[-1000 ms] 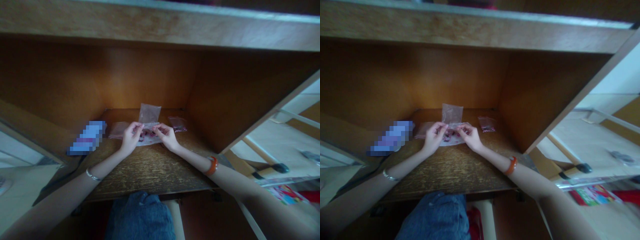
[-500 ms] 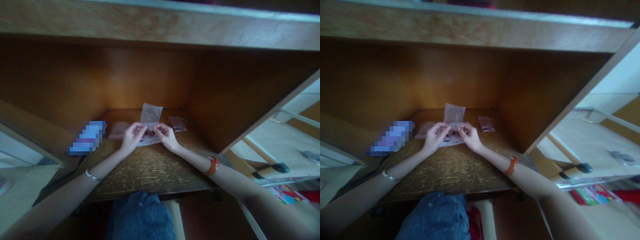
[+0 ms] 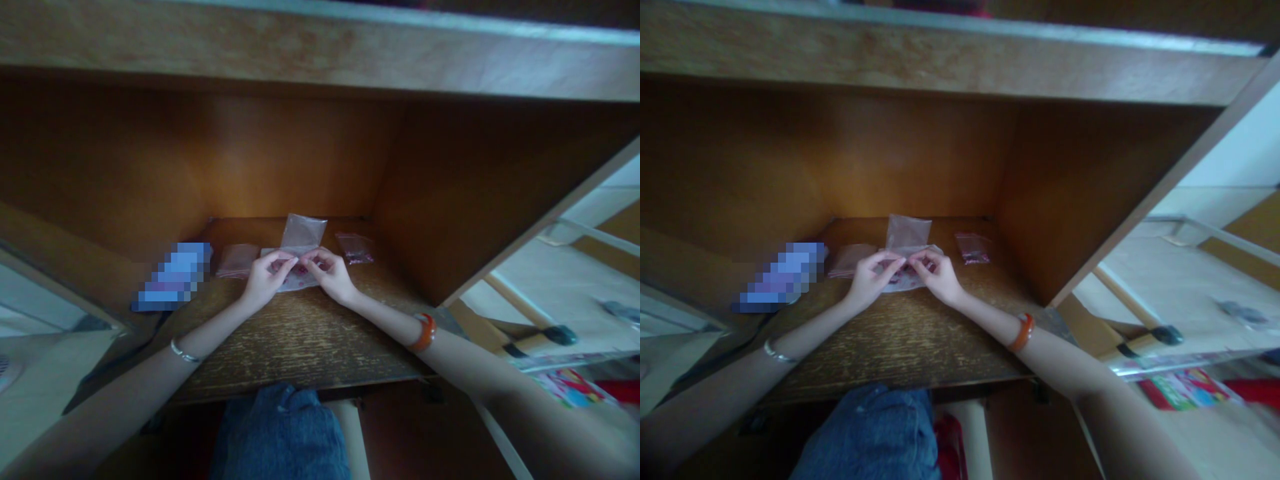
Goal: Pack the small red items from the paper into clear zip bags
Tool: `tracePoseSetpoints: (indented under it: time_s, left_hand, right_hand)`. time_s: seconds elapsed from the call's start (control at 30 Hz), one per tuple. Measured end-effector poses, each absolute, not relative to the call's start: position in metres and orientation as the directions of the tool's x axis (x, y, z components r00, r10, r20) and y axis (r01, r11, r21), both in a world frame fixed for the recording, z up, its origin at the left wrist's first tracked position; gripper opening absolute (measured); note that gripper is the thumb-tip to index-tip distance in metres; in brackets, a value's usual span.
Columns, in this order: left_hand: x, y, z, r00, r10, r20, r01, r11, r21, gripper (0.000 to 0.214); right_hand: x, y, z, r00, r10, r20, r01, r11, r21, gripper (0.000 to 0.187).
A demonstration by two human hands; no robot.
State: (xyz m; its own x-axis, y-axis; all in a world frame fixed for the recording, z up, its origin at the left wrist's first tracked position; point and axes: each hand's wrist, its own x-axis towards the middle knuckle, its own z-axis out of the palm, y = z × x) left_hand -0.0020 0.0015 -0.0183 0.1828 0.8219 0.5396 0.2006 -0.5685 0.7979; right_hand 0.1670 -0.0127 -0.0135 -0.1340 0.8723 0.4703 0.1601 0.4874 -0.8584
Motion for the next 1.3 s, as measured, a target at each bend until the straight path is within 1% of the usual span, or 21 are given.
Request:
tracePoseSetpoints:
  time_s: [0.33, 0.53, 0.67, 0.8, 0.9, 1.0, 1.13, 1.3]
  left_hand:
    - [-0.001, -0.0001, -0.0174, 0.184, 0.798, 0.573, 0.233, -0.602, 0.764, 0.015]
    - [-0.0016, -0.0008, -0.0176, 0.166, 0.812, 0.559, 0.239, -0.583, 0.777, 0.019]
    - [-0.0012, -0.0023, -0.0164, 0.177, 0.796, 0.579, 0.246, -0.606, 0.757, 0.023]
    - [-0.0009, -0.003, -0.0161, 0.207, 0.768, 0.606, 0.248, -0.64, 0.727, 0.025]
    - [-0.0011, -0.002, -0.0163, 0.247, 0.745, 0.619, 0.242, -0.666, 0.705, 0.025]
    - [-0.0017, 0.0001, -0.017, 0.261, 0.726, 0.636, 0.237, -0.687, 0.687, 0.023]
    - [-0.0018, 0.0019, -0.0195, 0.255, 0.731, 0.633, 0.256, -0.682, 0.685, 0.023]
    - [-0.0009, 0.0, -0.0201, 0.243, 0.739, 0.628, 0.29, -0.673, 0.68, 0.024]
  right_hand:
    - [0.1659, -0.0138, -0.0129, -0.142, 0.848, 0.511, 0.205, 0.53, -0.823, 0.019]
    - [0.1664, -0.015, -0.0131, -0.136, 0.841, 0.523, 0.217, 0.541, -0.813, 0.019]
    - [0.1665, -0.0148, -0.0146, -0.12, 0.85, 0.513, 0.227, 0.527, -0.819, 0.02]
    - [0.166, -0.0134, -0.0165, -0.134, 0.856, 0.5, 0.207, 0.517, -0.83, 0.022]
    - [0.1658, -0.0126, -0.0176, -0.156, 0.837, 0.524, 0.189, 0.546, -0.816, 0.022]
    - [0.166, -0.0126, -0.0179, -0.137, 0.821, 0.554, 0.186, 0.571, -0.8, 0.02]
    - [0.1677, -0.0136, -0.017, -0.147, 0.812, 0.565, 0.178, 0.584, -0.792, 0.016]
    - [0.1683, -0.0149, -0.015, -0.155, 0.836, 0.527, 0.151, 0.547, -0.823, 0.017]
